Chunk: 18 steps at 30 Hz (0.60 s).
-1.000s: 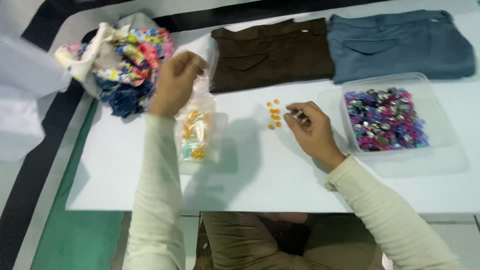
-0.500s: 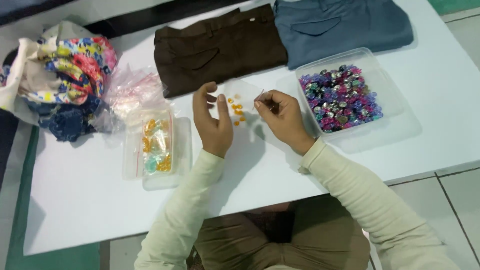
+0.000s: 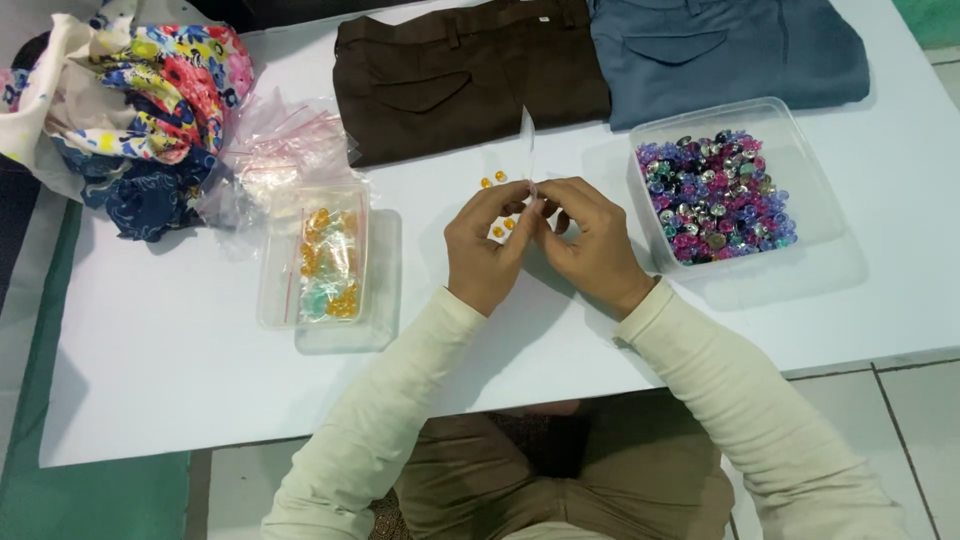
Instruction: Picking small decorative buttons from a container and placing them into a small plastic bag
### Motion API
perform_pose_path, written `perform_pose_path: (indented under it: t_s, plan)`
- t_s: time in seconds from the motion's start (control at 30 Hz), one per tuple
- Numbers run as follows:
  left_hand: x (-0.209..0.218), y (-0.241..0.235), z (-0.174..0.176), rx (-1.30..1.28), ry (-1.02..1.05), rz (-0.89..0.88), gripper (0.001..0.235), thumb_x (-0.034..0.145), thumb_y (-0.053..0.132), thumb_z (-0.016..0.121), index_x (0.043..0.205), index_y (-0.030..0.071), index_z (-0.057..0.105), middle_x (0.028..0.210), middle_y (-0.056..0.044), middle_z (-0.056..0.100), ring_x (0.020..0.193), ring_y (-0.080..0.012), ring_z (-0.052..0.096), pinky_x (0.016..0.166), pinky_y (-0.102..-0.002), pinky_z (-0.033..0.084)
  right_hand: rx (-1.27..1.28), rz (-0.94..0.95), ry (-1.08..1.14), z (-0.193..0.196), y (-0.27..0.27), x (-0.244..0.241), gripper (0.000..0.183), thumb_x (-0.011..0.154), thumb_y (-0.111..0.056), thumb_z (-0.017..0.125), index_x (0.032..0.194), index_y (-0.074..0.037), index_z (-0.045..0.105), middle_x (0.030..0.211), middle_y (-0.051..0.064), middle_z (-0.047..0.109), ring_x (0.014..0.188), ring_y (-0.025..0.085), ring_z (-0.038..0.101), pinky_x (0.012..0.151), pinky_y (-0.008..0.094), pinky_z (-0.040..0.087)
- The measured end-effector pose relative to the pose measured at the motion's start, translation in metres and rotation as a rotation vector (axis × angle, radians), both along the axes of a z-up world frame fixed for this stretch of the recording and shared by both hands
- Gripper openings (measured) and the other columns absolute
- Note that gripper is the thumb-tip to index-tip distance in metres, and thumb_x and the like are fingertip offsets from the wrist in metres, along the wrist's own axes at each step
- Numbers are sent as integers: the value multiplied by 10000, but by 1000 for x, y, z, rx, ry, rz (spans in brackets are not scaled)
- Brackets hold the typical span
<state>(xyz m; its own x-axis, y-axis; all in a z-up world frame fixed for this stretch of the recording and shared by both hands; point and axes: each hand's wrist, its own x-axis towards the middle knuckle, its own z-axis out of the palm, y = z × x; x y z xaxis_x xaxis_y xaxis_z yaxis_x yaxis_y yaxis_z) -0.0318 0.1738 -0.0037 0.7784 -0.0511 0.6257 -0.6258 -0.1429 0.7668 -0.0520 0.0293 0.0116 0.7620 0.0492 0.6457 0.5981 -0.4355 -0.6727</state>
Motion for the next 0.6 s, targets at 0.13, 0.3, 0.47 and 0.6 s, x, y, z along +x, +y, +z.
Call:
perform_pose_path:
  t_s: [0.13,0.3,0.47,0.6]
  plan:
    - [1,3,3,-3,-4,7,172,985,114,725,1151,76,746,994,-120,762,869,-271,759,786,-364,612,-26,38,-24,8,2,-3,324,866,121,692,1182,48,700,1010,194,701,794,309,718,575,339,560]
    - [2,4,9,-29,1,-39,79,982,74,720,1039,75,774,871,-88,748,804,-236,756,719,-345,617,-4,7,3,4,1,-5,262,889,90,721,1144,29,718,999,181,713,783,292,726,564,327,541]
    - [0,4,10,11,16,-48,23,958,105,739,939,97,749,835,-36,723,779,-172,696,734,-295,570,-9,-3,38,3,1,-7,194,934,36,702,1121,-9,723,990,125,722,778,216,677,605,283,529]
    - [6,12,3,161,-93,-38,65,1003,146,694,941,133,680,852,36,696,800,-146,630,955,-409,507,-44,3,57,5,1,-9,182,1003,3,613,1154,11,714,1052,133,730,748,171,619,686,277,519]
